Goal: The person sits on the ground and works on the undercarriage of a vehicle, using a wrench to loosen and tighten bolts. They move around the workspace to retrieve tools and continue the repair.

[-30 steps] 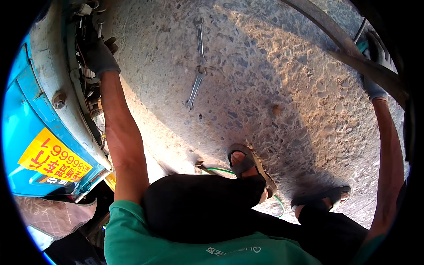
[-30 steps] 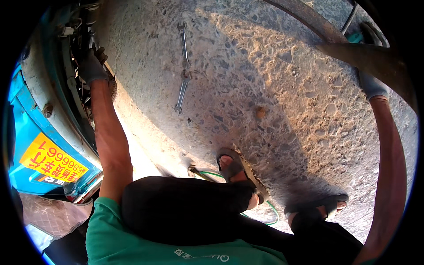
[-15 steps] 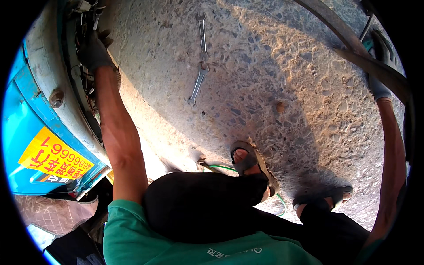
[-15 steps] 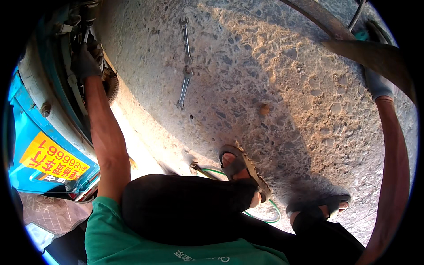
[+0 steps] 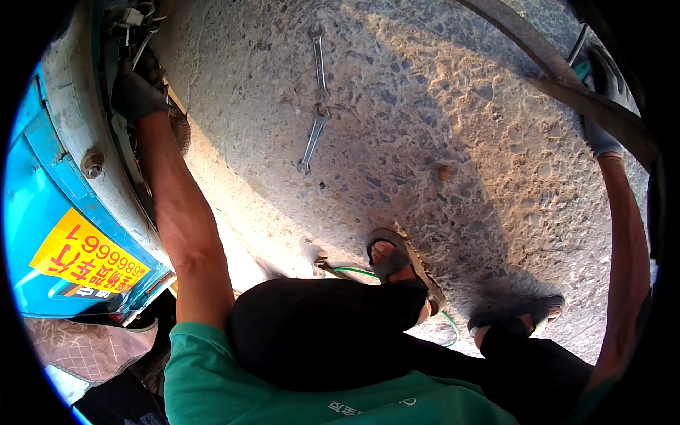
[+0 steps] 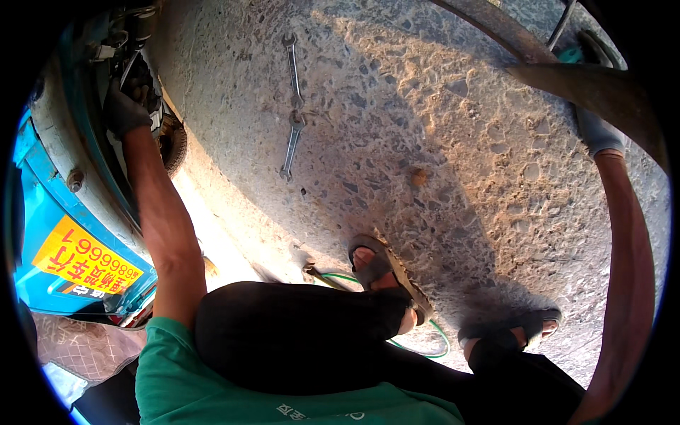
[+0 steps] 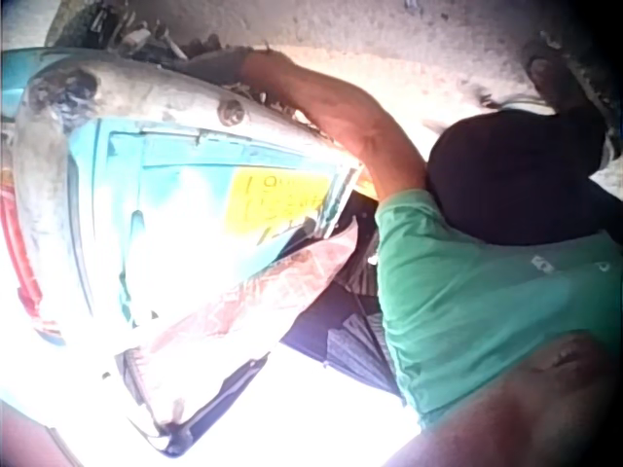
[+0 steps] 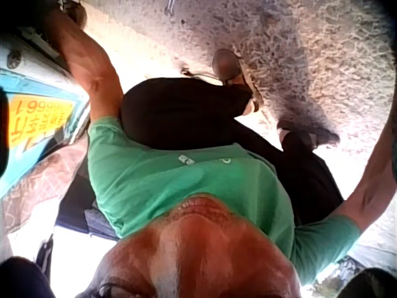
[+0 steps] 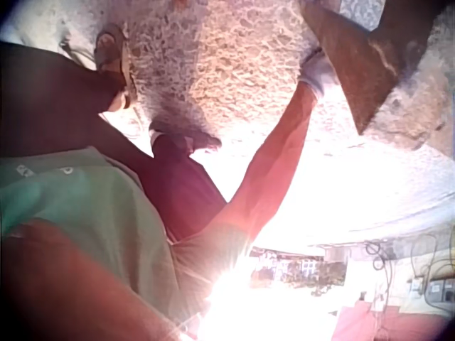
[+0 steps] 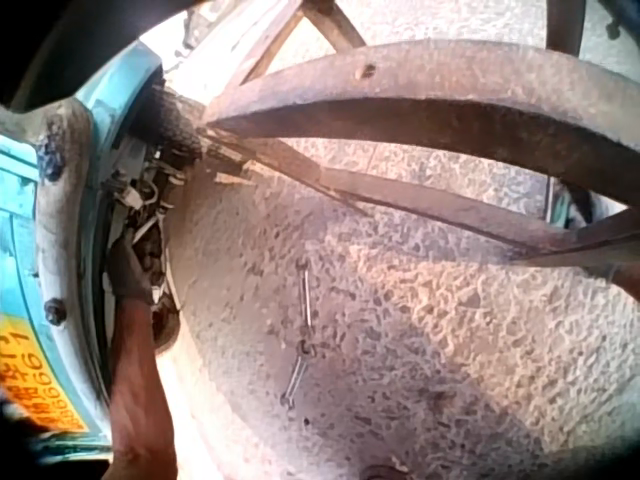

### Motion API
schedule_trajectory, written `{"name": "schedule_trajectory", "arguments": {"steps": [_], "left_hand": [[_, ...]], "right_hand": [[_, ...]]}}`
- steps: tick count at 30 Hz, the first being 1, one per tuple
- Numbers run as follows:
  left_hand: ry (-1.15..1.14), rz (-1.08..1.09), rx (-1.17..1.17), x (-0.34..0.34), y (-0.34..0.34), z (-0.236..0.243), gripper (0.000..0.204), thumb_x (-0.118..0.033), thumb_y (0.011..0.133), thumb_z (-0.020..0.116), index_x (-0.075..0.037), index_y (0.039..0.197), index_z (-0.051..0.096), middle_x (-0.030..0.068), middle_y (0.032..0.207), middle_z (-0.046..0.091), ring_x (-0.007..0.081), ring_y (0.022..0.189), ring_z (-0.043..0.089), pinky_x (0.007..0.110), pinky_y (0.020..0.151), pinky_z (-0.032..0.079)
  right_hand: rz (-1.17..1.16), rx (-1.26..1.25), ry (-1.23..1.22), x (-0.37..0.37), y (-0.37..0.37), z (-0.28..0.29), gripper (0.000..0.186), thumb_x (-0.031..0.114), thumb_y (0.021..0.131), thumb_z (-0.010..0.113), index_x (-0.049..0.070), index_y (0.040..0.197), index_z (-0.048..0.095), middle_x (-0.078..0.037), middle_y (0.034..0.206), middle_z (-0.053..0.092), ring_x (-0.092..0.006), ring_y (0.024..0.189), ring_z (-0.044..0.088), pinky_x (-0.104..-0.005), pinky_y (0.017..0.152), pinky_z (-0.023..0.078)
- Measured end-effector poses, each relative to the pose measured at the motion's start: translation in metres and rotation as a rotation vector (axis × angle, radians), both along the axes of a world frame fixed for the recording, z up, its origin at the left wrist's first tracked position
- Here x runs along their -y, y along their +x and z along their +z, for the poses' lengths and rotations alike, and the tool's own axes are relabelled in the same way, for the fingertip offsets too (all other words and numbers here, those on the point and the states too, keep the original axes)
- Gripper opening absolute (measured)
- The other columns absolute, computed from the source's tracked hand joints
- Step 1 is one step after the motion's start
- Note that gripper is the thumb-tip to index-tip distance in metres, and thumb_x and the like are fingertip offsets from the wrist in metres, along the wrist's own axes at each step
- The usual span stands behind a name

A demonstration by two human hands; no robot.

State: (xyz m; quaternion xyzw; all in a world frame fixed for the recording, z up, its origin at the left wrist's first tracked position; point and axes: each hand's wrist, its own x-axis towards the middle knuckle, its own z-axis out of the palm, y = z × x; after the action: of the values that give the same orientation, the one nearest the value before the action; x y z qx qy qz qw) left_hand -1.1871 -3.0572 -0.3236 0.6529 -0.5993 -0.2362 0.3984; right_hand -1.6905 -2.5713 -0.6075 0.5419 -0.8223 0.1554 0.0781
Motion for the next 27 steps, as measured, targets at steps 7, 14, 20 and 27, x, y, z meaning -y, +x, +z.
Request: {"name": "schedule_trajectory", "arguments": {"steps": [7,14,20,27], "left_hand": [[-0.055,-0.189,0.121,-0.02,-0.019,-0.002,0.038,-0.029,0.101,0.05,0.004,0.113,0.065,0.0165,0.096,0.074,0.0226,0.068,0.073,0.029,0.058,0.058],[-0.176,-0.337,0.174,-0.035,-0.033,-0.013,0.041,-0.029,0.103,0.044,0.007,0.106,0.064,0.0173,0.086,0.076,0.0227,0.062,0.073,0.03,0.054,0.056],[-0.284,-0.425,0.485,0.021,0.013,-0.015,0.037,-0.026,0.106,0.037,0.0,0.118,0.06,0.0189,0.089,0.076,0.0247,0.065,0.074,0.03,0.054,0.056],[-0.09,-0.317,0.053,-0.051,-0.057,-0.071,0.046,-0.031,0.107,0.032,-0.004,0.144,0.036,0.0179,0.091,0.075,0.0247,0.063,0.072,0.032,0.053,0.054]], "right_hand": [[0.003,-0.002,0.005,0.004,0.0,0.005,0.045,0.031,0.087,0.066,0.008,0.125,0.063,-0.016,0.129,0.062,-0.0358,0.121,0.056,-0.0453,0.104,0.043],[0.009,-0.013,-0.003,0.005,0.001,0.009,0.044,0.031,0.087,0.066,0.008,0.124,0.064,-0.015,0.129,0.062,-0.0357,0.121,0.056,-0.0452,0.104,0.043],[0.029,-0.009,-0.018,0.012,0.001,0.014,0.044,0.031,0.086,0.066,0.008,0.124,0.064,-0.015,0.129,0.062,-0.0356,0.121,0.056,-0.045,0.104,0.043],[0.021,-0.001,-0.024,0.014,-0.004,0.022,0.043,0.03,0.086,0.066,0.008,0.124,0.064,-0.015,0.129,0.062,-0.0355,0.121,0.056,-0.0449,0.105,0.043]]}}
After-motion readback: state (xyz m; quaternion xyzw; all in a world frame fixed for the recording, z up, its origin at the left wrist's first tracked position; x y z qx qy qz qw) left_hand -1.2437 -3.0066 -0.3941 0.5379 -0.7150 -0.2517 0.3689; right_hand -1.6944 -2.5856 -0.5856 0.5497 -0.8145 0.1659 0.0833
